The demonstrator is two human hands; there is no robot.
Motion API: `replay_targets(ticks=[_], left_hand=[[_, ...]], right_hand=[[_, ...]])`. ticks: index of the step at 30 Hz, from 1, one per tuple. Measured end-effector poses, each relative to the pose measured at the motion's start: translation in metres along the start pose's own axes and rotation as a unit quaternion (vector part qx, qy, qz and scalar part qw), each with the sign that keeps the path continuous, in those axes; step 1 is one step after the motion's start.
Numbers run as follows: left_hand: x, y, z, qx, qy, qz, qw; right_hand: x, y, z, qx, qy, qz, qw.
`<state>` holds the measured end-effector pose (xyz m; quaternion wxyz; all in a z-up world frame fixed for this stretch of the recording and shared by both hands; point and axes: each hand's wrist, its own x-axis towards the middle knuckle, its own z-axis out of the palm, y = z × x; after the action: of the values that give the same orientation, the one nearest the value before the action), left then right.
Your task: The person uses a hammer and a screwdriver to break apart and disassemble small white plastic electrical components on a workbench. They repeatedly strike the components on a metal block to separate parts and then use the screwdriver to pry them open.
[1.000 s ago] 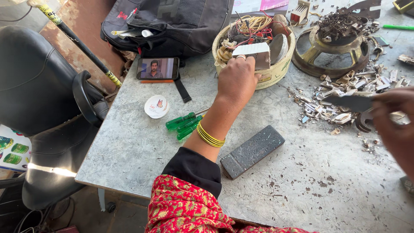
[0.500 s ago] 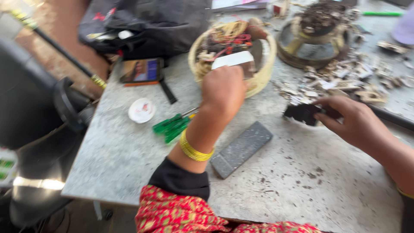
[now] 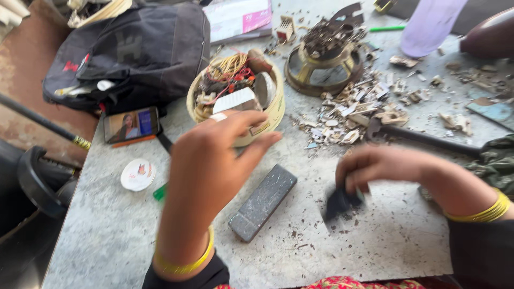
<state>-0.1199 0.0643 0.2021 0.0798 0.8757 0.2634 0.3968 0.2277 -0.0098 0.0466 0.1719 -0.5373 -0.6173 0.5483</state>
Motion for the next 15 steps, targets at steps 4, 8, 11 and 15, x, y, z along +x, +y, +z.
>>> replay_targets(ticks=[4,8,11,15], left_hand=[[-0.012,0.013,-0.041,-0.042,0.053,0.017,0.998],[-0.019,0.015,-0.064,-0.072,0.1,-0.001,0.992],[-0.025,0.013,-0.068,-0.083,0.116,-0.013,0.99],[-0.022,0.008,-0.071,-0.093,0.115,0.01,0.989]], right_hand=[[-0.012,-0.037,0.035,-0.03,-0.249,0.013,0.968],[-0.027,-0.131,-0.005,-0.026,0.214,0.063,0.974],[-0.057,-0.162,-0.069,0.248,0.525,-0.295,0.759],[-0.066,-0.122,-0.094,0.128,0.512,-0.303,0.794]])
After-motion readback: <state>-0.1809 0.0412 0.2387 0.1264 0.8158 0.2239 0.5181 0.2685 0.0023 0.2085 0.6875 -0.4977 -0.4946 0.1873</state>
